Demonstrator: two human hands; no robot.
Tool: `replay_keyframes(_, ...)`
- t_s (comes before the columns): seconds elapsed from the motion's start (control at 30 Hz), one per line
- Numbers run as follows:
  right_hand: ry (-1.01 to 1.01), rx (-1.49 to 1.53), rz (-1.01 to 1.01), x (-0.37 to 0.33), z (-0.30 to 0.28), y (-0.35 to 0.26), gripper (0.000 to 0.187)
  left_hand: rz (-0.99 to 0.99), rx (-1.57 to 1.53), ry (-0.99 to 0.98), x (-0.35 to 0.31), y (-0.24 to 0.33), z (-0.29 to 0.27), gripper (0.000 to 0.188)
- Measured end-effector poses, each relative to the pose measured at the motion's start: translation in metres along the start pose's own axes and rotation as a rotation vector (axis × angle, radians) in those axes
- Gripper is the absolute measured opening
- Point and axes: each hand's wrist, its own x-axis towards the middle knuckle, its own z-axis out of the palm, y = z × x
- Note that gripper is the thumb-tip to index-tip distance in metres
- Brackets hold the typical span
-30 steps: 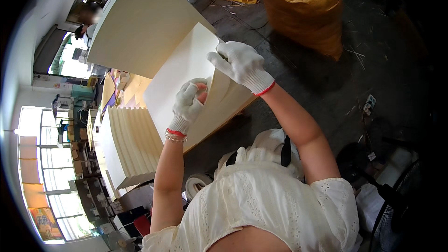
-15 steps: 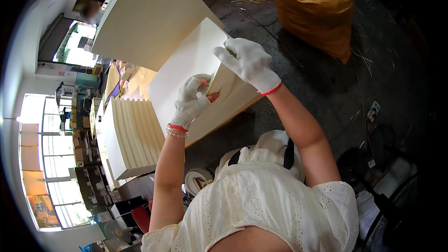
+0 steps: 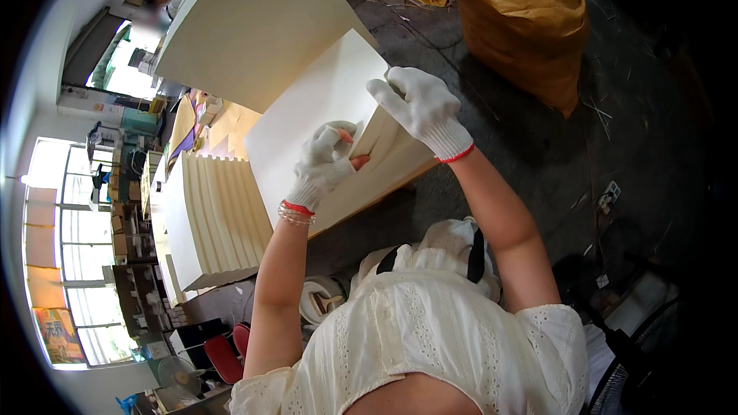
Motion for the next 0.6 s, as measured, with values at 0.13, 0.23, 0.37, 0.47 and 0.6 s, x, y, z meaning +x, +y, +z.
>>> replay_keyframes(0.13,0.008,0.01,-0.008,-0.001,-0.003,-0.004,0.049,-0.057,0.008,-0.025,0.001,0.007,-0.002,0.047)
replay_keyframes(0.23,-0.028,-0.017,-0.008,-0.003,-0.009,-0.009,0.043,-0.084,-0.031,-0.033,-0.001,0.001,0.0,0.045)
replay_keyframes(0.37,0.062,-0.092,-0.258,-0.004,-0.006,0.008,0.032,-0.041,0.002,0.021,-0.004,-0.003,0.002,0.043)
replay_keyframes(0.47,0.384,-0.215,-0.659,-0.005,-0.014,-0.005,0.008,-0.006,-0.076,0.147,-0.019,-0.016,-0.002,0.043)
replay_keyframes(0.6,-0.247,-0.561,-0.46,-0.065,-0.008,0.005,0.028,0.14,0.232,0.124,-0.012,0.035,-0.014,0.038)
